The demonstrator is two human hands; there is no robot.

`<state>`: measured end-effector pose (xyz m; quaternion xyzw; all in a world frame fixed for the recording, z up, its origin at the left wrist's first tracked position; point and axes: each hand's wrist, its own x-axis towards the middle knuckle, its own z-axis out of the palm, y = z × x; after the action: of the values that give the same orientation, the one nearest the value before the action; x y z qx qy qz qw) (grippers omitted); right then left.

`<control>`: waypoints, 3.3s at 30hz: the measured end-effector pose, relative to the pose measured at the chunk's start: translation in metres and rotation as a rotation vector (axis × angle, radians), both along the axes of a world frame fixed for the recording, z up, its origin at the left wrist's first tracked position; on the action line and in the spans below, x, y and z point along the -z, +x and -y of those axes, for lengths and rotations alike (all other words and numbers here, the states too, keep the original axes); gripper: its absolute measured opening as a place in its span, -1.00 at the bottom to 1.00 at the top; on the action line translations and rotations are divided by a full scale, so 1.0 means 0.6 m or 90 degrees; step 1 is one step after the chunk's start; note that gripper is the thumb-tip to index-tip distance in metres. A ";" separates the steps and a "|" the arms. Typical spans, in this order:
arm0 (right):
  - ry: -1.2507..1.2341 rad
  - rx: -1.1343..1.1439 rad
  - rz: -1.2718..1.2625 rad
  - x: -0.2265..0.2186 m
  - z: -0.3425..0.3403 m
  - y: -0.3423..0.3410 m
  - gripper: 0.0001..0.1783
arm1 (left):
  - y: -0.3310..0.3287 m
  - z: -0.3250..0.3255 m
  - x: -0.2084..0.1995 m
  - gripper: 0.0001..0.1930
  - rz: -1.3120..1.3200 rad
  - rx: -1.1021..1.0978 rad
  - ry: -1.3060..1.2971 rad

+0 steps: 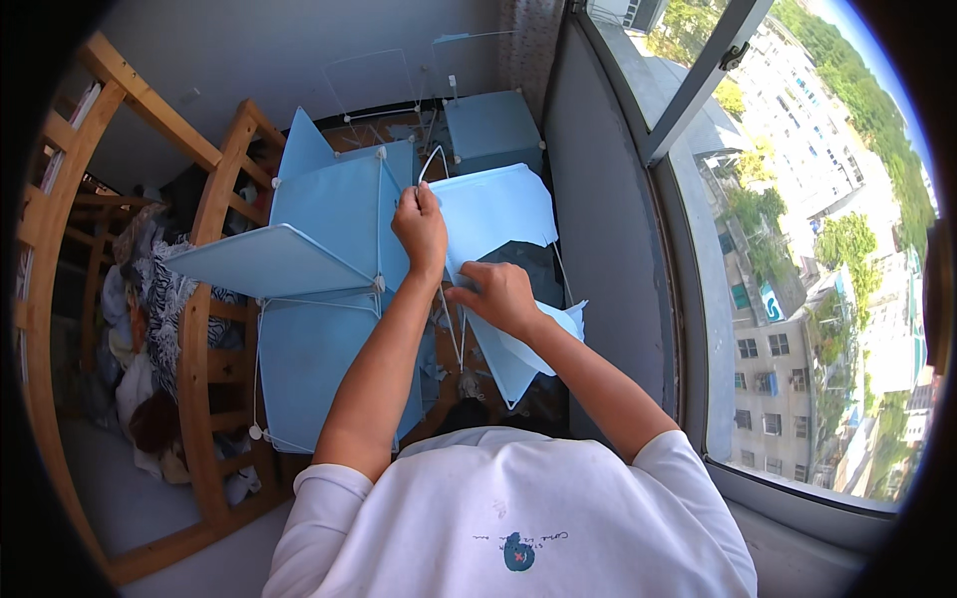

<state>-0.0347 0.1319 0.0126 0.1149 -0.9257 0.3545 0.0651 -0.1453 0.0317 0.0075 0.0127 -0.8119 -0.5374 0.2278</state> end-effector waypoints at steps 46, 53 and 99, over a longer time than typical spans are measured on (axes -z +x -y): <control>-0.053 0.079 0.170 -0.009 -0.089 -0.047 -0.57 | -0.016 -0.022 -0.018 -0.60 0.219 0.241 0.317; -0.306 0.240 0.235 -0.049 -0.129 -0.088 -0.51 | 0.099 0.026 0.031 -0.61 0.264 0.418 0.326; 0.119 0.207 -0.176 0.047 -0.016 0.006 -0.53 | 0.180 0.007 0.044 -0.81 0.103 0.235 0.085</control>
<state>-0.0311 0.1412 -0.0158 0.0169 -0.9432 0.2328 0.2365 -0.0374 0.0274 -0.0190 -0.0777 -0.7787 -0.6198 0.0581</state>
